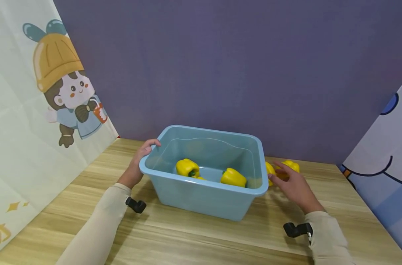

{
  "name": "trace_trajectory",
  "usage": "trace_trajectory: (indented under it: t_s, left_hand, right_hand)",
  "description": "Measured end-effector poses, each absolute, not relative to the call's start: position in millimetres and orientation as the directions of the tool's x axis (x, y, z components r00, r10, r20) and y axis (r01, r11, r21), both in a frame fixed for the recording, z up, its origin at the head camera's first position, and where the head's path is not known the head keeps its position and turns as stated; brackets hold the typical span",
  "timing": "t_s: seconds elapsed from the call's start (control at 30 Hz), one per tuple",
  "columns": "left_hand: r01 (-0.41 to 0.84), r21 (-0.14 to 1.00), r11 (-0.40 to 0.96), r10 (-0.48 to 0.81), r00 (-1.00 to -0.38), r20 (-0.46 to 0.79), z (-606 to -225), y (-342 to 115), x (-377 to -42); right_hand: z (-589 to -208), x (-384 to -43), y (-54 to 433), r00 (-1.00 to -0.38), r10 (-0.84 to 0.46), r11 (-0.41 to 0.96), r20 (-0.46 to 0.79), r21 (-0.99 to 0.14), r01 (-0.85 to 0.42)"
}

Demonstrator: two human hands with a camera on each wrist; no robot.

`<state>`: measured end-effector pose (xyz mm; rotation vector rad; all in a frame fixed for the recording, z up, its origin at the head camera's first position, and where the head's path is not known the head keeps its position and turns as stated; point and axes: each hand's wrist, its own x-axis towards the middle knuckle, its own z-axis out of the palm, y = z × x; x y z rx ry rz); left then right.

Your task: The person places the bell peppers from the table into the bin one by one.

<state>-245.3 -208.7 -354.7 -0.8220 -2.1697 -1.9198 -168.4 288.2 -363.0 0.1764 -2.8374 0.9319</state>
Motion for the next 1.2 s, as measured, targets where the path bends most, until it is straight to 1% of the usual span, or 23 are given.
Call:
trace_trajectory:
  t_s: [0.17, 0.47, 1.2]
  left_hand:
    - [0.47, 0.882, 0.044, 0.313, -0.845, 0.435, -354.8, -208.2, -244.5]
    - [0.464, 0.885, 0.044, 0.309, -0.849, 0.429, -355.3, -206.9, -243.8]
    - [0.494, 0.869, -0.001, 0.3, -0.829, 0.472, -354.4, -208.4, -245.5]
  right_hand:
    - [-367.5, -167.6, 286.5, -0.979, -0.075, 0.796, 0.192, -0.579, -0.175]
    - [-372.2, -167.5, 284.7, -0.981, -0.092, 0.802, 0.173, -0.571, -0.176]
    - [-384.1, -175.5, 280.4, -0.961, -0.109, 0.825, 0.255, -0.516, -0.231]
